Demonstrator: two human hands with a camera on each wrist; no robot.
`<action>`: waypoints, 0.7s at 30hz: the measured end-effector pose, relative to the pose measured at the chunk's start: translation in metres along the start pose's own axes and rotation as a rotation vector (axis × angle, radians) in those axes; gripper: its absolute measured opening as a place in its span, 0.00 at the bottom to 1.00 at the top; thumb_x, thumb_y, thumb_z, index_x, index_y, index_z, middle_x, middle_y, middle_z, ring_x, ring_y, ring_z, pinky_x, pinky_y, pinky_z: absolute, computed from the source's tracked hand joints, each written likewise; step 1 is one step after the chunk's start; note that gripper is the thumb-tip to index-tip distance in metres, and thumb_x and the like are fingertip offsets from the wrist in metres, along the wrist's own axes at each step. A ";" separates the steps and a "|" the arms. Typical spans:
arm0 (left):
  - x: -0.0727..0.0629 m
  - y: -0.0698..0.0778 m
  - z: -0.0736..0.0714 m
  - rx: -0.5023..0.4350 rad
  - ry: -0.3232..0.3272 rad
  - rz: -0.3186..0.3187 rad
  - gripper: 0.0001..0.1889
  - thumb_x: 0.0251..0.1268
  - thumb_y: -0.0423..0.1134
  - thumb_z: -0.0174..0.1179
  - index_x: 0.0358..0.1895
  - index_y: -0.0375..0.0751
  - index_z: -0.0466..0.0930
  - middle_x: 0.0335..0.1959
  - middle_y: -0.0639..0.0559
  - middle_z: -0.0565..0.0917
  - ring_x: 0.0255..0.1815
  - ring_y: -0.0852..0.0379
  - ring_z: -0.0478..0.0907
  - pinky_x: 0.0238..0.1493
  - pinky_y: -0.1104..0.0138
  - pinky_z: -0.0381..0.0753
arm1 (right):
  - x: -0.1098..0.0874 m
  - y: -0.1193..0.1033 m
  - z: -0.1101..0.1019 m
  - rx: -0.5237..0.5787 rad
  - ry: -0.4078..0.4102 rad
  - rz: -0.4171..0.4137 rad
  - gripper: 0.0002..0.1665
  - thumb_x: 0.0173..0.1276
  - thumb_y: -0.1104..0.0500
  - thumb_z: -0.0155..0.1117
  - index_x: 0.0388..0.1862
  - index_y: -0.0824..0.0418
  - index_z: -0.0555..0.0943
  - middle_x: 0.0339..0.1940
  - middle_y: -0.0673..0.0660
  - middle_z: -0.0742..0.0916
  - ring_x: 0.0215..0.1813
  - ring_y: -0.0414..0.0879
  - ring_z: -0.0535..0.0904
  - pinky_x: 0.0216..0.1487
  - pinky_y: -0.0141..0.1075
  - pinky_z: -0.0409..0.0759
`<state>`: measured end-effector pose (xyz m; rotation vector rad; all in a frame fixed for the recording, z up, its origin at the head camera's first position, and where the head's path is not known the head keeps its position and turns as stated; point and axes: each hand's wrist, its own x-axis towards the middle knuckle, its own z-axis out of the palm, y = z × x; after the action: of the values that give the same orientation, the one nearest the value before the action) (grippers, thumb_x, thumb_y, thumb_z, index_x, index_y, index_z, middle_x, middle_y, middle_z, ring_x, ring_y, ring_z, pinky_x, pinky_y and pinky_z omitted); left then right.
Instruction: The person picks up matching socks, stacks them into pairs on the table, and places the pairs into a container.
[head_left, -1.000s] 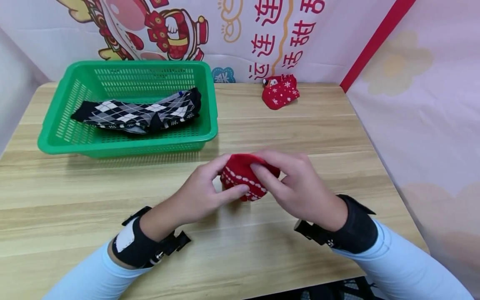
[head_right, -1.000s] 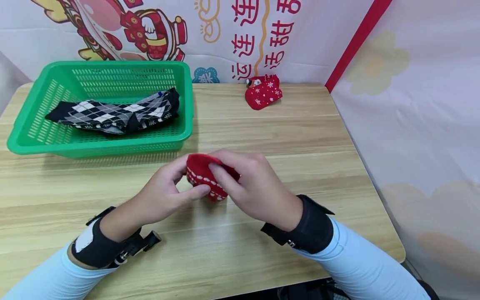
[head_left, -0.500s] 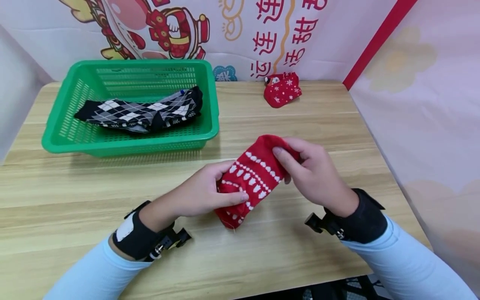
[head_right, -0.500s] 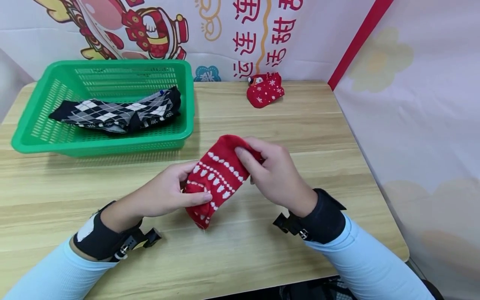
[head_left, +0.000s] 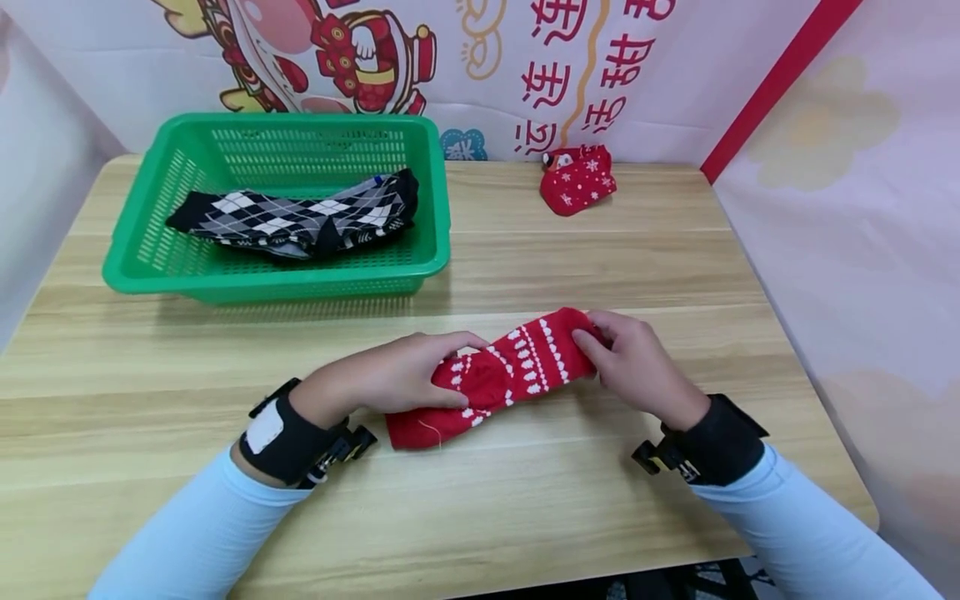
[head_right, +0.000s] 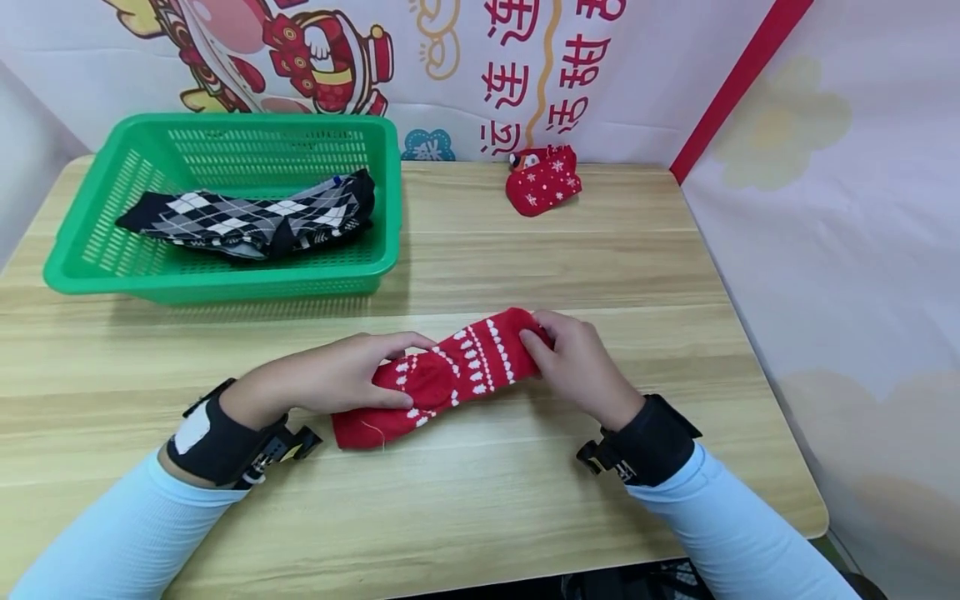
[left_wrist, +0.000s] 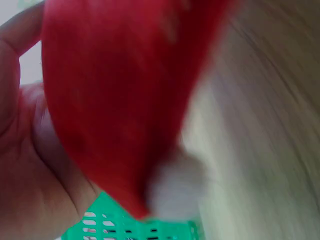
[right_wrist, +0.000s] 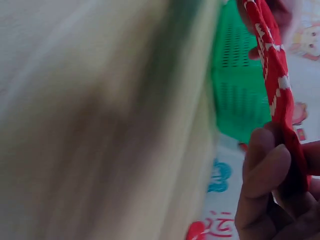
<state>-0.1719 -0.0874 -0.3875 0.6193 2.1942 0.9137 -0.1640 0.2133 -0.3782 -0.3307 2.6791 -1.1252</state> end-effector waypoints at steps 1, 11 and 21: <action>0.000 -0.002 0.000 0.018 -0.017 -0.005 0.38 0.61 0.45 0.71 0.73 0.65 0.63 0.60 0.53 0.78 0.57 0.54 0.75 0.43 0.66 0.84 | 0.001 0.004 0.002 -0.018 -0.014 0.013 0.07 0.76 0.59 0.59 0.42 0.62 0.80 0.26 0.57 0.82 0.20 0.45 0.75 0.22 0.34 0.76; 0.003 -0.018 -0.005 0.224 -0.040 -0.048 0.38 0.62 0.40 0.70 0.74 0.58 0.64 0.62 0.49 0.79 0.57 0.53 0.75 0.49 0.63 0.81 | 0.007 0.031 0.019 -0.229 -0.078 0.022 0.06 0.73 0.61 0.62 0.36 0.62 0.77 0.23 0.53 0.80 0.23 0.43 0.72 0.25 0.32 0.70; 0.000 -0.026 -0.012 0.331 0.040 -0.081 0.37 0.59 0.41 0.72 0.72 0.53 0.68 0.57 0.47 0.81 0.54 0.52 0.77 0.52 0.58 0.81 | 0.008 0.040 0.022 -0.280 -0.114 0.083 0.07 0.73 0.60 0.63 0.42 0.62 0.77 0.25 0.54 0.84 0.22 0.42 0.74 0.24 0.34 0.73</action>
<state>-0.1850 -0.1092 -0.4010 0.6627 2.4097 0.5280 -0.1700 0.2235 -0.4226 -0.3154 2.7195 -0.6864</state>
